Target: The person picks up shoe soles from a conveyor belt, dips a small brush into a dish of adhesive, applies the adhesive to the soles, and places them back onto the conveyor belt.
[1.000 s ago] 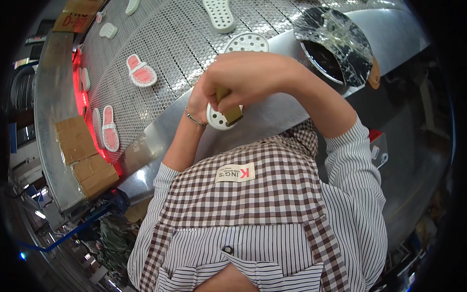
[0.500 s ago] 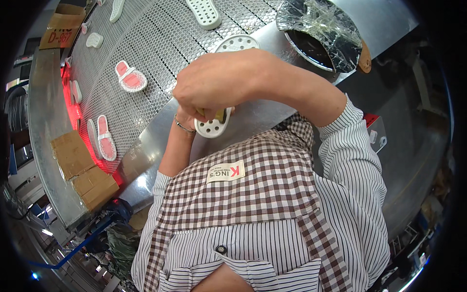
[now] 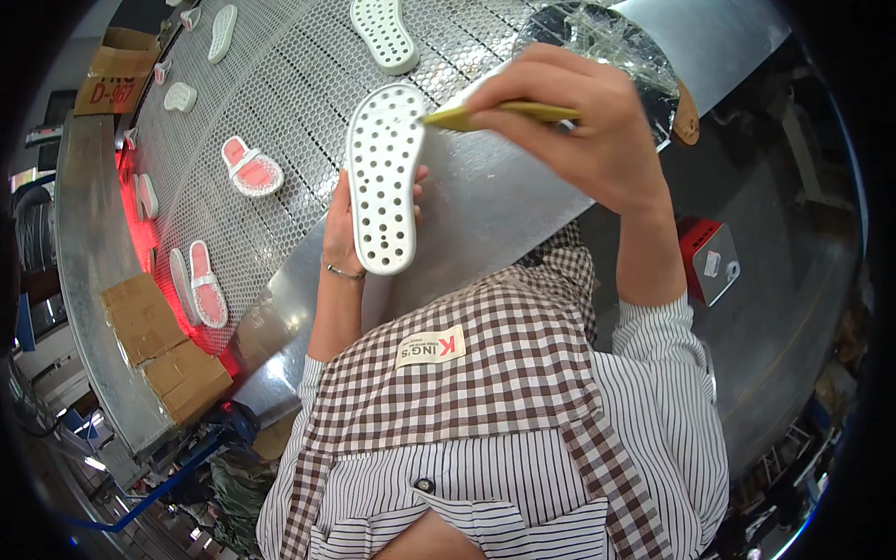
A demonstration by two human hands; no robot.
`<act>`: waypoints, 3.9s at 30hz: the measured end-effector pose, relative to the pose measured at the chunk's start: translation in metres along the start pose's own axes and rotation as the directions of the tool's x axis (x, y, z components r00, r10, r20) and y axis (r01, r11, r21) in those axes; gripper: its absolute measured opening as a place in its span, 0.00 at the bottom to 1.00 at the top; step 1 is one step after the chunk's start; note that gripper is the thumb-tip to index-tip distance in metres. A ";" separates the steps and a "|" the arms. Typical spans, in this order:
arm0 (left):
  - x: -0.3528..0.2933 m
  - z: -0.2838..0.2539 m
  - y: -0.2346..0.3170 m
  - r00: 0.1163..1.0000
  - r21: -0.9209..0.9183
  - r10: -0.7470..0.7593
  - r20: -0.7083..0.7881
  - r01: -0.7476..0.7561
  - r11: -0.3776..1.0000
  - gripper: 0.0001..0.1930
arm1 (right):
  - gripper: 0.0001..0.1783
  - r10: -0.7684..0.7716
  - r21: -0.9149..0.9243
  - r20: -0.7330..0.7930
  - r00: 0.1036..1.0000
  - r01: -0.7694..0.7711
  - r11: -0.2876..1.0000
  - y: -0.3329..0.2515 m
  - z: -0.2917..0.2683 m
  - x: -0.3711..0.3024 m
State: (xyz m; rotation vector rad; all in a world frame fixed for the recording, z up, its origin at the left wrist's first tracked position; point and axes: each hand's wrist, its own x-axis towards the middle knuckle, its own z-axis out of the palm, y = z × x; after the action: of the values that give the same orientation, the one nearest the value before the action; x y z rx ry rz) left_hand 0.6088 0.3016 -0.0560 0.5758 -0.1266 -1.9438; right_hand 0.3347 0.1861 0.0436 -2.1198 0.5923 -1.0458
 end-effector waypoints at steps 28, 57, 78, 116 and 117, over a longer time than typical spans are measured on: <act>-0.033 -0.004 0.000 0.779 0.545 0.544 -0.311 -0.323 0.774 0.36 | 0.11 0.600 -0.007 -0.364 0.712 -0.646 0.763 0.085 -0.027 -0.080; -0.049 0.011 -0.041 0.720 0.978 0.662 0.206 -0.139 -0.154 0.17 | 0.06 0.695 0.734 -0.240 0.677 -0.342 0.587 0.016 0.096 -0.015; 0.027 0.016 0.008 0.832 -0.194 0.511 0.217 -0.476 0.858 0.30 | 0.07 0.581 0.823 0.139 0.802 -0.420 0.382 -0.039 0.133 0.010; 0.019 -0.011 -0.031 0.866 0.950 0.498 -0.046 -0.116 0.289 0.22 | 0.07 0.193 0.535 0.247 0.950 -0.299 0.790 -0.019 0.090 0.078; 0.019 -0.012 -0.032 0.850 0.937 0.528 -0.002 -0.182 0.297 0.19 | 0.07 0.193 0.536 0.248 0.949 -0.301 0.789 -0.020 0.092 0.077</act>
State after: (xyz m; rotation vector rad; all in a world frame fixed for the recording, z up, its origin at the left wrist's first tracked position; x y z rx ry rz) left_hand 0.5815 0.3007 -0.0833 1.4564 -1.1228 -1.1169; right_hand 0.4556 0.1843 0.0564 -1.5332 0.3898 -0.7477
